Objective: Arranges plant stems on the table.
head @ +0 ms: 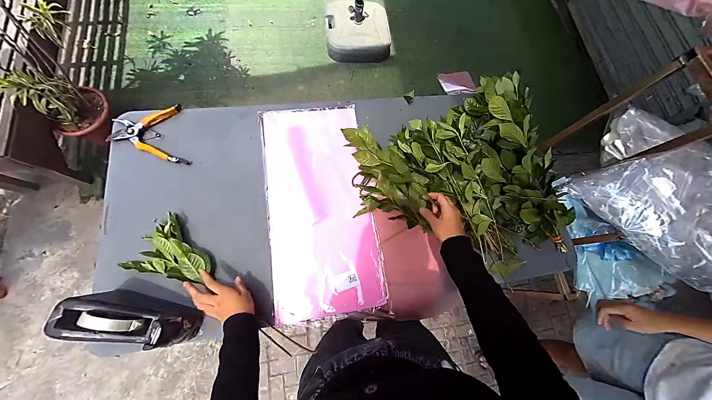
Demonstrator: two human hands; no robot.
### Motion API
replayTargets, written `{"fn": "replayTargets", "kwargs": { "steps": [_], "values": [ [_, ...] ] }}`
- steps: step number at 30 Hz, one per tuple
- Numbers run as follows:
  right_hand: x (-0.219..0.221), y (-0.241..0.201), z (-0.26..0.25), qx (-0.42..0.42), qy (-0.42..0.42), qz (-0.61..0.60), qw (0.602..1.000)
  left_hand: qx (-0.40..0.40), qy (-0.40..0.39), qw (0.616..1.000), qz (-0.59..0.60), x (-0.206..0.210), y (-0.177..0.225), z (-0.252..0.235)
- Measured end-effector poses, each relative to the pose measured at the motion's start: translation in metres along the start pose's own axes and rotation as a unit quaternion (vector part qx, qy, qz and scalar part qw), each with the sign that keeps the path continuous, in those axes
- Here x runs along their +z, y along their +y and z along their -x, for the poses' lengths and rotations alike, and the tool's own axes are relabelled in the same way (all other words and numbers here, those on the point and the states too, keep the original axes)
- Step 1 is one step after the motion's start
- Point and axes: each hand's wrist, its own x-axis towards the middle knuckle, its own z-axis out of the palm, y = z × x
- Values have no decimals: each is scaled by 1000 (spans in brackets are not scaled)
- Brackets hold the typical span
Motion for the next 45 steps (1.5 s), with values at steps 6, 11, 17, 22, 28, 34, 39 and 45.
{"fn": "replayTargets", "kwargs": {
  "steps": [6,11,17,22,28,34,39,45],
  "values": [
    [15,-38,34,-5,16,-161,987,139,-172,945,242,-11,98,61],
    [73,-70,98,-63,-163,-185,967,150,-432,785,417,-8,162,109],
    [82,-53,123,-40,-178,-64,981,-43,-223,777,587,-25,142,65],
    [42,49,66,167,15,170,971,-147,-165,936,273,-36,40,-14],
    [20,31,68,131,9,119,984,-66,-100,986,118,-45,49,-1],
    [75,-26,123,65,56,-177,980,113,-346,879,307,-30,110,89],
    [116,-70,167,-56,-177,-233,955,105,-452,763,450,-21,143,123],
    [86,-57,127,-101,-194,-123,968,0,-221,849,479,-37,99,65]
  ]
}}
